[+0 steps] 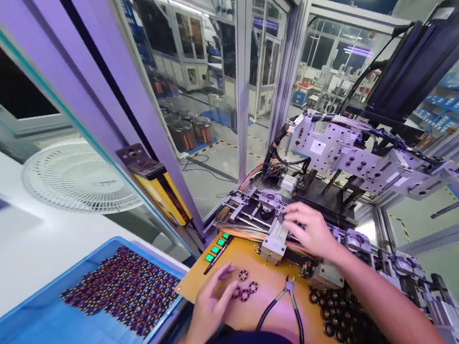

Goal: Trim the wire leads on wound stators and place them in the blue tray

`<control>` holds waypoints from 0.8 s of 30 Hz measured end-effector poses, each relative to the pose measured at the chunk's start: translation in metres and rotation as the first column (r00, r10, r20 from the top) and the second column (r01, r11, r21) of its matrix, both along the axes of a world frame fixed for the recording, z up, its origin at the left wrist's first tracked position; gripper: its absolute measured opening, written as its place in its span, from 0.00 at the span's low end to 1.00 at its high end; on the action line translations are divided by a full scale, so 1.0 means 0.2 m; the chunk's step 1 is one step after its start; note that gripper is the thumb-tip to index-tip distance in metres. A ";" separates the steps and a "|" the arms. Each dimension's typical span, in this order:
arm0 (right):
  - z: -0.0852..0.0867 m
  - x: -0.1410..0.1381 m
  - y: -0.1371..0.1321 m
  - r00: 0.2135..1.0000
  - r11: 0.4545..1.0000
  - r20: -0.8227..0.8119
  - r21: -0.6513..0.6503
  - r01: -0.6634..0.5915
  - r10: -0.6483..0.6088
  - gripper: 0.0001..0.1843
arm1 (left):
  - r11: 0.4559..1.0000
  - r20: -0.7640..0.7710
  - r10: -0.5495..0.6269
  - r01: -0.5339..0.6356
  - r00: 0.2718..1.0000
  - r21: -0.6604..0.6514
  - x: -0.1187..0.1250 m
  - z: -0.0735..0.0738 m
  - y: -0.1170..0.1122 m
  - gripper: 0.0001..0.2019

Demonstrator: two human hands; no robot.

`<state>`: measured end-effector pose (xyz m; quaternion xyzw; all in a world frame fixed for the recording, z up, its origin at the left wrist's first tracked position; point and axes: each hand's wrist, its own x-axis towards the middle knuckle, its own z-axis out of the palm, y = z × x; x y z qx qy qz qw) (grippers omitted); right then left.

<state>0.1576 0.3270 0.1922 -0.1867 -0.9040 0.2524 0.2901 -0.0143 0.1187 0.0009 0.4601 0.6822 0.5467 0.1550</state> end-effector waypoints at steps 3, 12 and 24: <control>-0.06 -0.19 0.29 0.996 0.997 0.081 0.078 0.020 -0.026 0.06 | 0.997 0.008 0.073 -0.072 0.997 -0.031 -0.01 -0.16 0.01 0.21; -0.25 -0.38 0.50 0.955 0.982 0.296 0.182 -0.046 -0.010 0.05 | 0.996 -0.007 0.035 -0.036 0.999 -0.082 -0.01 -0.24 0.01 0.19; -0.20 -0.41 0.45 0.876 0.974 0.460 0.224 0.043 -0.145 0.10 | 0.994 -0.073 -0.021 0.012 0.997 -0.112 -0.02 -0.25 -0.01 0.18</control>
